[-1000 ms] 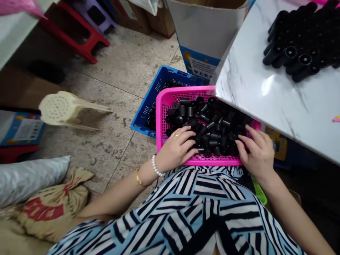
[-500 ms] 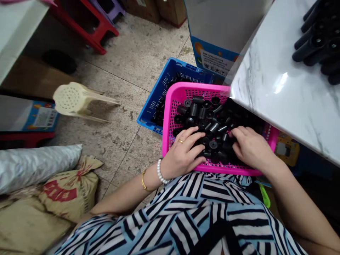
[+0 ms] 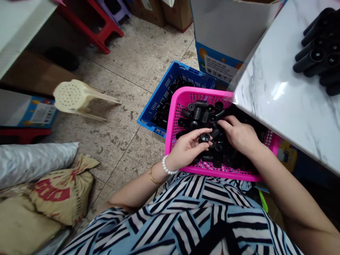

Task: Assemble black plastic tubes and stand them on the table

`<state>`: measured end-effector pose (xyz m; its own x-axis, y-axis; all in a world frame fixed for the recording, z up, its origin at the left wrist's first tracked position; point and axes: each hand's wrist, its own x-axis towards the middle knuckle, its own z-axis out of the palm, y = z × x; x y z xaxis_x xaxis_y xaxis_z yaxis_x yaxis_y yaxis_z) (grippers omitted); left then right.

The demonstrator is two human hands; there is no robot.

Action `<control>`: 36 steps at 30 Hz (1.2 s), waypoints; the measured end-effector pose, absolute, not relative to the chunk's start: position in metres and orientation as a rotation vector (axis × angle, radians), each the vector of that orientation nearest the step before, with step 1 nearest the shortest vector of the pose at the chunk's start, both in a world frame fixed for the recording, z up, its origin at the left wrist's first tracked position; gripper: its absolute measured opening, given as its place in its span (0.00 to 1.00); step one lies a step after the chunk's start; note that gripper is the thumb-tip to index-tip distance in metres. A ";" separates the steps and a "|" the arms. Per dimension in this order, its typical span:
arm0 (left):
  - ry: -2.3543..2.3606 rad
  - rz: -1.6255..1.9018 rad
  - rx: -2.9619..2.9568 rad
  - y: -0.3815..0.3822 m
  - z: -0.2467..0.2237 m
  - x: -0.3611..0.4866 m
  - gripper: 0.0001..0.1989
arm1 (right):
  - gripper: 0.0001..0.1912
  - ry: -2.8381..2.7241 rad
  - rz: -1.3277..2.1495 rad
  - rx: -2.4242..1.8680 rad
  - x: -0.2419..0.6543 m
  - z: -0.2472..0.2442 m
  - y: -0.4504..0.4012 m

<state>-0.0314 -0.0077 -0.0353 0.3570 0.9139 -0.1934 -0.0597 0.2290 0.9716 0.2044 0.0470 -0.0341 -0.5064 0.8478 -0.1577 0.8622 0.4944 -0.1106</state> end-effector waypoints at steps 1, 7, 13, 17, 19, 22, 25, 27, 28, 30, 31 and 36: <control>0.965 0.844 1.090 -0.006 -0.038 -0.033 0.20 | 0.22 2.674 -0.341 1.546 0.204 -0.032 0.045; 0.893 0.899 0.986 -0.009 -0.044 -0.041 0.16 | 0.17 2.832 -0.998 1.876 0.219 -0.008 0.007; 0.978 0.878 1.439 -0.019 -0.021 -0.036 0.15 | 0.15 2.674 -1.547 1.971 0.198 0.001 -0.029; 1.133 0.907 1.578 -0.018 -0.010 -0.032 0.14 | 0.14 2.685 -1.681 1.844 0.185 -0.006 -0.033; 1.118 0.910 1.509 -0.018 -0.010 -0.030 0.15 | 0.13 2.601 -1.720 1.995 0.189 -0.011 -0.033; 1.006 0.831 1.292 -0.019 -0.015 -0.026 0.22 | 0.15 2.499 -1.606 2.297 0.201 -0.016 -0.031; 0.981 0.791 1.215 -0.022 -0.019 -0.021 0.36 | 0.21 2.630 -1.422 2.222 0.208 -0.015 -0.030; 1.038 0.779 1.378 -0.023 -0.019 -0.018 0.41 | 0.23 2.686 -1.536 2.058 0.208 -0.011 -0.031; 1.056 0.762 1.492 -0.024 -0.019 -0.017 0.41 | 0.25 2.685 -1.634 1.981 0.207 -0.008 -0.033; 1.022 0.726 1.706 -0.025 -0.018 -0.017 0.37 | 0.27 2.656 -1.790 1.857 0.205 -0.004 -0.039; 0.974 0.717 1.788 -0.024 -0.017 -0.018 0.36 | 0.27 2.635 -1.832 1.821 0.205 -0.003 -0.043; 0.794 0.688 2.133 -0.007 -0.013 -0.025 0.36 | 0.12 2.232 -2.064 2.110 0.217 -0.009 -0.059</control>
<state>-0.0255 -0.0071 -0.0129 0.6637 0.7161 0.2160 0.3155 -0.5298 0.7872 0.2171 -0.0586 -0.0091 -0.2469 0.9312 -0.2680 0.3400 -0.1758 -0.9239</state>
